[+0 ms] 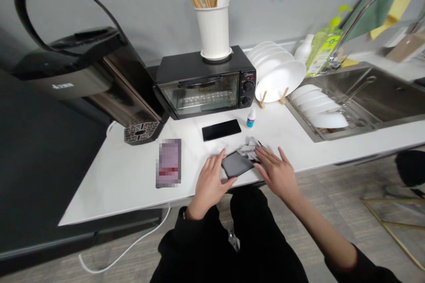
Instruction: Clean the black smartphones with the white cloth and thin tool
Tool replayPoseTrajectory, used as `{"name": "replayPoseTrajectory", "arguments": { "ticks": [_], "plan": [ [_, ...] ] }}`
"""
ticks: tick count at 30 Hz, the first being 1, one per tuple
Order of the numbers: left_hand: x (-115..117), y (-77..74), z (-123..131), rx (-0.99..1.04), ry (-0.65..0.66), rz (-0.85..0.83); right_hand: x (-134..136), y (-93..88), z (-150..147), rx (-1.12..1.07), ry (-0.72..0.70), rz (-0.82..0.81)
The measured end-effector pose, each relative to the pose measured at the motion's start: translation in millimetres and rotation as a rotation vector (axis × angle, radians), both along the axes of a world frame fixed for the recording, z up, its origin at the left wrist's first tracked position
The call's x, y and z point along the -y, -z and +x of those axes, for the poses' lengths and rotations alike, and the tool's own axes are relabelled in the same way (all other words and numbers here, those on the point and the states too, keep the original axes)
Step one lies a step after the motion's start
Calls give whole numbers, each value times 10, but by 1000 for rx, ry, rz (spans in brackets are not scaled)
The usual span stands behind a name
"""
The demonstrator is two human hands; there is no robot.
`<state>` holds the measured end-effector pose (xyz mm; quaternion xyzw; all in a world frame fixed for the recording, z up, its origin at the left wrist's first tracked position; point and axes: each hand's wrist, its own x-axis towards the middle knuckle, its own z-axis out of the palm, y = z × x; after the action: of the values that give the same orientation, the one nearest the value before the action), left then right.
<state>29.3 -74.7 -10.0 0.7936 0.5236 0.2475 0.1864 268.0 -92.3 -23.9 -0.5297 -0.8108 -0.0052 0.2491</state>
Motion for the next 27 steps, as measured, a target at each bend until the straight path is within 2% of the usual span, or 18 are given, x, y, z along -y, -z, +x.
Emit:
{"name": "replayPoseTrajectory", "arguments": {
  "ticks": [1,4,6,9,10,13,14,15,18,19,20,23,24,25,27],
  "plan": [
    [1,0,-1,1,-5,-2,2,3,36,10,-15,6],
    [-9,-4,-1,12,0,-4,20,6,159,46,-247,-34],
    [-24,-5,3,17,11,1,20,-2,237,51,-236,-43],
    [-50,-2,7,13,25,15,23,-21,220,34,-86,-31],
    [-55,0,4,14,31,11,32,-26,167,24,-118,-37],
    [-51,6,-16,25,46,-15,46,-33,-22,-8,-339,-77],
    [-45,8,-22,26,43,-20,34,-32,-61,-15,-358,-83],
    [-39,8,-25,26,37,-20,13,-31,-83,-19,-311,-79],
    [-25,12,-14,12,10,5,-47,-20,-113,-29,-8,-33],
    [-24,14,-8,1,8,13,-48,-15,-138,-34,21,-29],
    [-23,17,-3,-10,4,17,-40,-12,-173,-42,-18,-38],
    [-19,30,0,-33,-9,17,-14,-7,-262,-62,-296,-100],
    [-17,34,-1,-32,-9,19,-25,-10,-260,-63,-300,-107],
    [-15,38,-1,-27,-6,22,-47,-14,-239,-63,-237,-100],
    [-14,43,1,-18,0,32,-102,-28,-171,-49,-42,-70]
  ]
}}
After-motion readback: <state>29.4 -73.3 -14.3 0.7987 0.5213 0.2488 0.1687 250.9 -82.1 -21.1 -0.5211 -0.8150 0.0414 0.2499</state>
